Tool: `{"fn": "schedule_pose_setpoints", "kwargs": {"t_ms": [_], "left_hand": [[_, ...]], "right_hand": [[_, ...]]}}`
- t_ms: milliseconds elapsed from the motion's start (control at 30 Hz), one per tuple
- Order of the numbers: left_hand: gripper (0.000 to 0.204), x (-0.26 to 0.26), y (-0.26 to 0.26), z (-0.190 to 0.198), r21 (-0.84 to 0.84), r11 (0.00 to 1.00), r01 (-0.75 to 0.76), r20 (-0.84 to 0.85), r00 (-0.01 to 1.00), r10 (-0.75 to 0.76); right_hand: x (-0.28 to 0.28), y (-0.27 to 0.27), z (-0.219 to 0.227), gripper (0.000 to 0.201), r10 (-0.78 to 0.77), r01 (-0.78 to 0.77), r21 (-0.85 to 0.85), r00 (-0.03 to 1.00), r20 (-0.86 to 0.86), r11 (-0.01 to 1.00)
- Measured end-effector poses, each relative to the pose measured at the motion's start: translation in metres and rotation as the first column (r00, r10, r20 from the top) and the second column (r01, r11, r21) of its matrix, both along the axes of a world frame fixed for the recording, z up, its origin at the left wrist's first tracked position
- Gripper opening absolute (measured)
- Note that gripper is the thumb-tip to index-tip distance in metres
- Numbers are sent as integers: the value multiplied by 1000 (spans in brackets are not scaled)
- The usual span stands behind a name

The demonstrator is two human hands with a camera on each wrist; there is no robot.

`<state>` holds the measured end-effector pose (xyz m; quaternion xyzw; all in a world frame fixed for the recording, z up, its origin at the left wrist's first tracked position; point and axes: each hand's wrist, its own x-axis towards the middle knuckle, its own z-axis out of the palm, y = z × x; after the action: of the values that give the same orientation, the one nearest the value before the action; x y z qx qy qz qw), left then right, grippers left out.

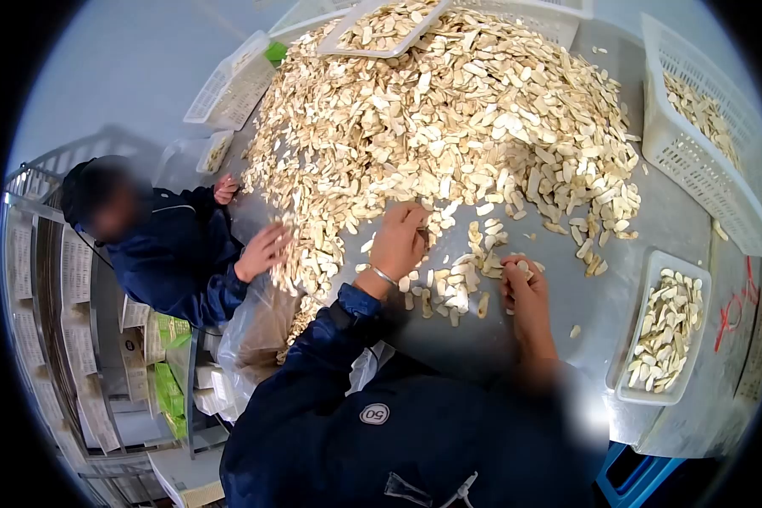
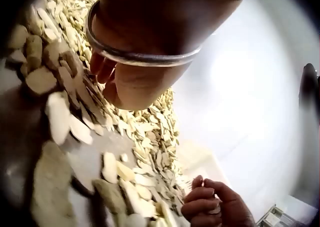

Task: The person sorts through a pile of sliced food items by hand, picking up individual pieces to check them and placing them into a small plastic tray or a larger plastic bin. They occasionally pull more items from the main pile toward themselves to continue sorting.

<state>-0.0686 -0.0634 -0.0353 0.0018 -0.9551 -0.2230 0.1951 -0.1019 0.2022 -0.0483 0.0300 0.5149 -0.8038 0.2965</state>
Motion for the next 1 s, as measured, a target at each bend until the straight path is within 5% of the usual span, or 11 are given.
{"fn": "schedule_pose_setpoints", "kwargs": {"t_ms": [67, 167, 200, 300, 333, 467, 567, 700, 733, 867, 1000], "left_hand": [[24, 10, -24, -15, -21, 1000, -19, 191, 981, 23], [24, 11, -43, -3, 250, 962, -112, 554, 831, -48], [26, 10, -47, -5, 176, 978, -114, 519, 855, 6], [28, -5, -35, -5, -2, 999, -53, 0, 999, 53], [33, -12, -30, 0, -31, 1000, 3, -29, 1000, -4], [19, -29, -24, -9, -52, 997, 52, -29, 998, -54], [9, -20, -26, 1, 101, 995, -5, 289, 957, -25], [10, -7, -34, 6, 396, 918, 17, 322, 934, -156], [10, -11, -33, 6, 259, 961, -99, 298, 954, 18], [10, -38, -27, -4, 4, 992, -126, -134, 983, 126], [12, -33, -37, -6, 257, 955, 146, 341, 911, -231]], "right_hand": [[0, 0, 1, 11, 0, 0, -8, 1000, 0, 1000], [0, -2, 4, 12, -16, 16, 4, 1000, 10, 1000], [1, -3, 4, 12, -32, 31, 13, 999, 9, 999], [1, -5, 1, 13, -31, 31, 23, 1000, 0, 999], [0, -5, 0, 14, -24, 24, 23, 1000, -5, 999], [-1, -4, 0, 14, -15, 15, 27, 1000, -16, 1000], [-1, -3, -3, 13, -18, 18, 30, 1000, -15, 999], [1, -6, -2, 13, -22, 22, 18, 1000, -10, 1000], [2, -6, -2, 13, -22, 22, 15, 1000, -7, 1000], [2, -6, -1, 13, -19, 19, 46, 1000, -2, 999], [1, -5, -1, 12, -23, 25, 67, 999, -25, 997]]}}
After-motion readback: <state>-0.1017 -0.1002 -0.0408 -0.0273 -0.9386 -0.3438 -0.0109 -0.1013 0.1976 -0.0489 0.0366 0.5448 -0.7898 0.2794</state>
